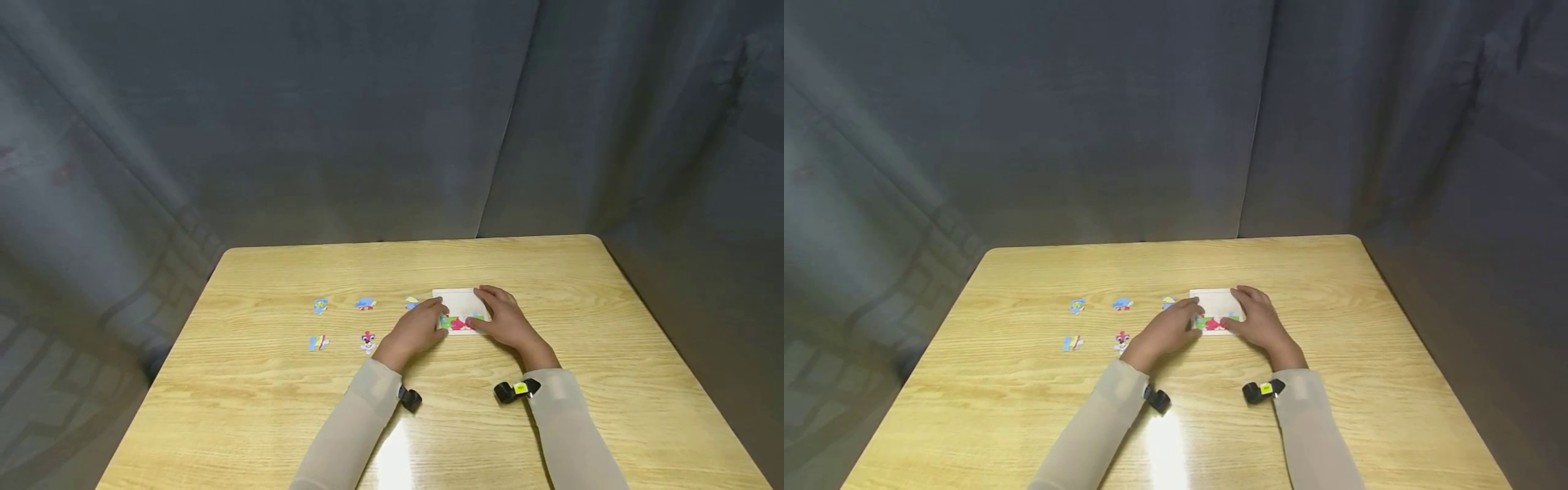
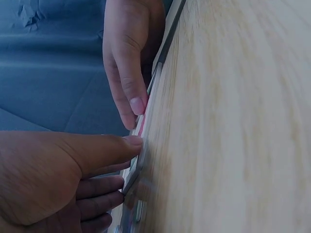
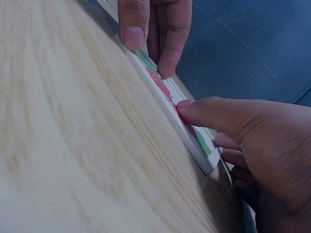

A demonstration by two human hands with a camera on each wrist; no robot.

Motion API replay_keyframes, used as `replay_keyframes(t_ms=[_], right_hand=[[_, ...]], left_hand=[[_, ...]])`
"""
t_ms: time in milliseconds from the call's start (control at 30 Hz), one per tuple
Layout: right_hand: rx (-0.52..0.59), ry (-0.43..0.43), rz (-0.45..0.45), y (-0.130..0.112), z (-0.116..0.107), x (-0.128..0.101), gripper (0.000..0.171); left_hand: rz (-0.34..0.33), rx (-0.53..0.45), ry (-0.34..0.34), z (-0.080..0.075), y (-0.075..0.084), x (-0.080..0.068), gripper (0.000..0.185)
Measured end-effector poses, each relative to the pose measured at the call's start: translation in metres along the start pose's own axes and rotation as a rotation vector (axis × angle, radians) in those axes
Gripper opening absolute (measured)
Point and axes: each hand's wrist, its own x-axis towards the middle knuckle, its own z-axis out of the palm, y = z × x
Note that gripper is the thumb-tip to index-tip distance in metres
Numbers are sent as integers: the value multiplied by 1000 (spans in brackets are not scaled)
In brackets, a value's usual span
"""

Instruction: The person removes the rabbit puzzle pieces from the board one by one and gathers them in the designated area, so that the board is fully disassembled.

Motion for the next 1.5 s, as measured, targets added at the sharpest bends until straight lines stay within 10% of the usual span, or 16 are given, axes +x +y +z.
replay_keyframes(t_ms=[1500], right_hand=[[10,-6,-6,0,-2,-5,79]], left_hand=[[32,-40,32,-2,4,1,37]])
